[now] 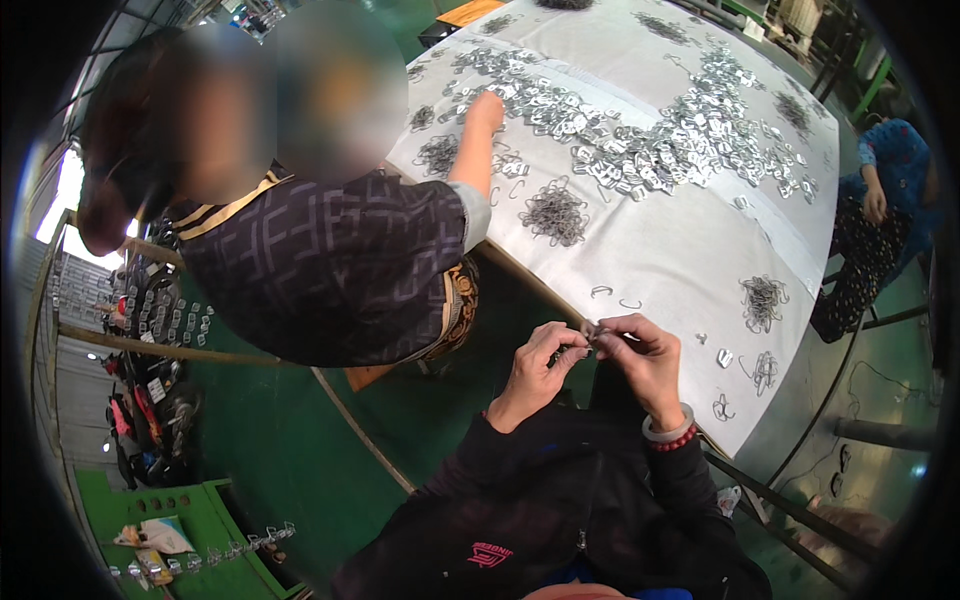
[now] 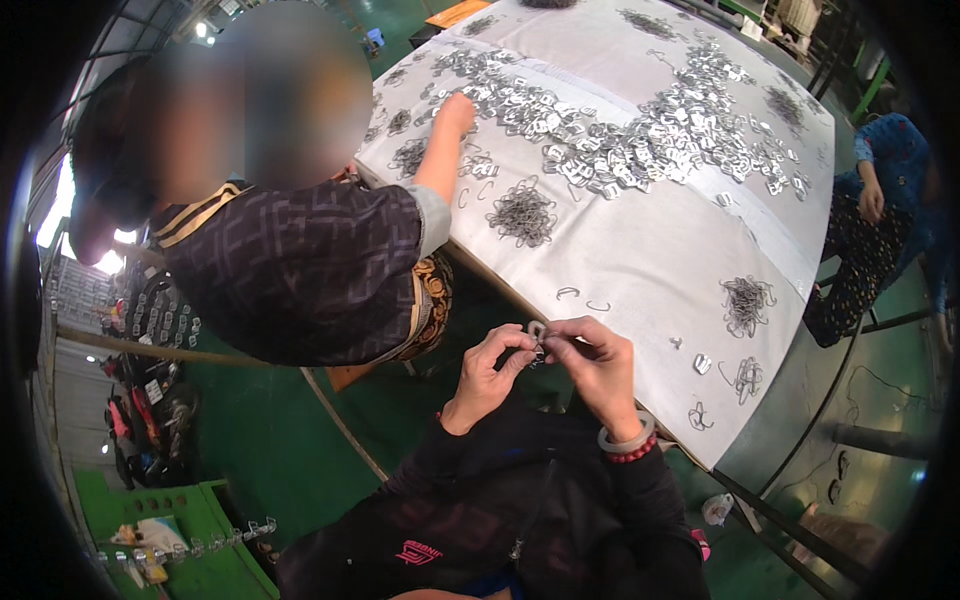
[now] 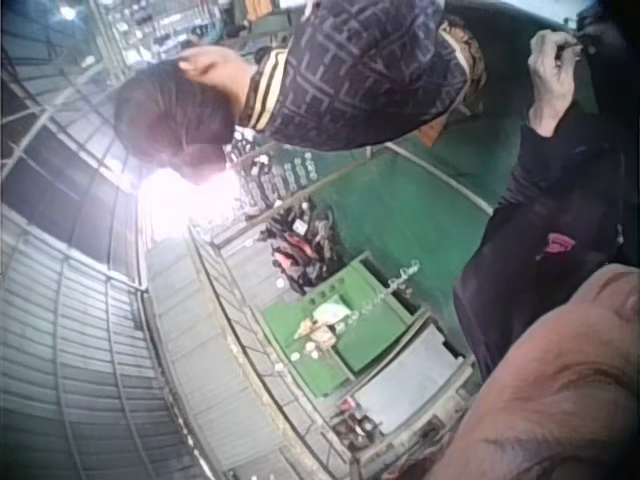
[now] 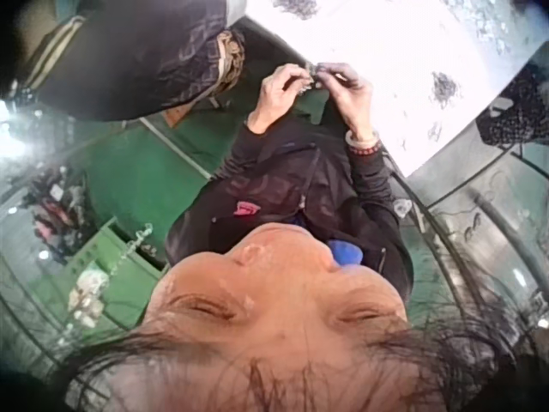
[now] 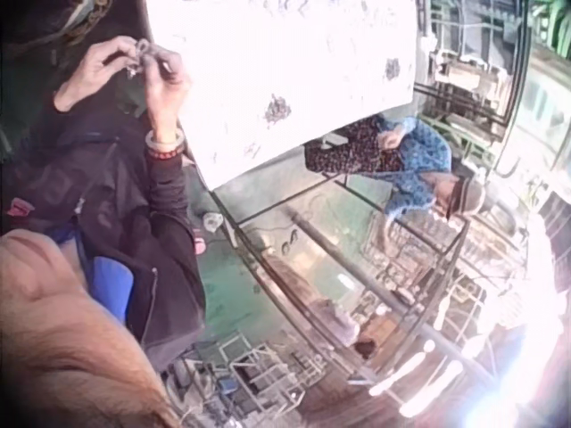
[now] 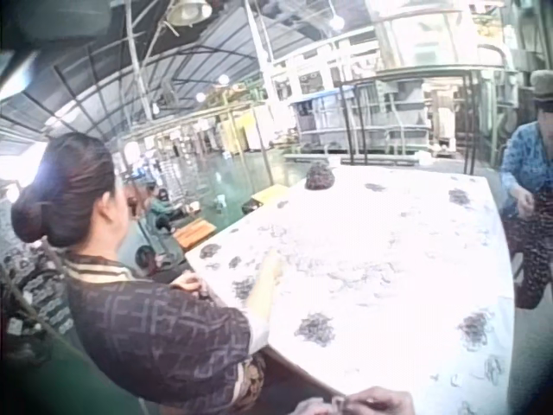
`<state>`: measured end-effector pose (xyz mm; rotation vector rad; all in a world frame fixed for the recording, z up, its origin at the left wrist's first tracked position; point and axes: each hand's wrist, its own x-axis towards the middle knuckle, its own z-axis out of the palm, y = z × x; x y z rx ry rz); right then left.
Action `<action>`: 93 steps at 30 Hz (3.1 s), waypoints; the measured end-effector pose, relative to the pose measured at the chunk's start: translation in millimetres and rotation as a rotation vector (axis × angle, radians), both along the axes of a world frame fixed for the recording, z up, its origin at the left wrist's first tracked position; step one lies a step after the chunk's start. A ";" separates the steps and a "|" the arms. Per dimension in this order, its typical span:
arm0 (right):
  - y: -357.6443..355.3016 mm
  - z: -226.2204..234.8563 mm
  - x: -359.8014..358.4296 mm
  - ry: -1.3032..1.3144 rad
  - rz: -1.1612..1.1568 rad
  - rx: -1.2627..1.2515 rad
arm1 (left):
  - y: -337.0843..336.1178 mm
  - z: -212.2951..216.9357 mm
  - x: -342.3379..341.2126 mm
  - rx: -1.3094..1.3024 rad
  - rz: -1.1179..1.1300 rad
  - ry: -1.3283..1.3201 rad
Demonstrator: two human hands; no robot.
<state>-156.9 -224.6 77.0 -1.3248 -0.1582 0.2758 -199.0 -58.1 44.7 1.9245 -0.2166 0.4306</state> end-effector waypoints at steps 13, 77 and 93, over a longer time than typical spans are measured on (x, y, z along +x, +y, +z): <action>3.1 -13.8 -5.4 0.080 -0.015 0.144 | 23.4 -7.8 39.9 -0.217 0.176 0.118; -41.0 -95.1 292.7 -1.133 0.110 -1.150 | -1.5 27.2 -0.3 -0.071 -0.074 0.009; -69.4 -62.4 236.9 -0.311 -0.015 -0.635 | 10.5 13.5 1.8 -0.133 -0.050 -0.092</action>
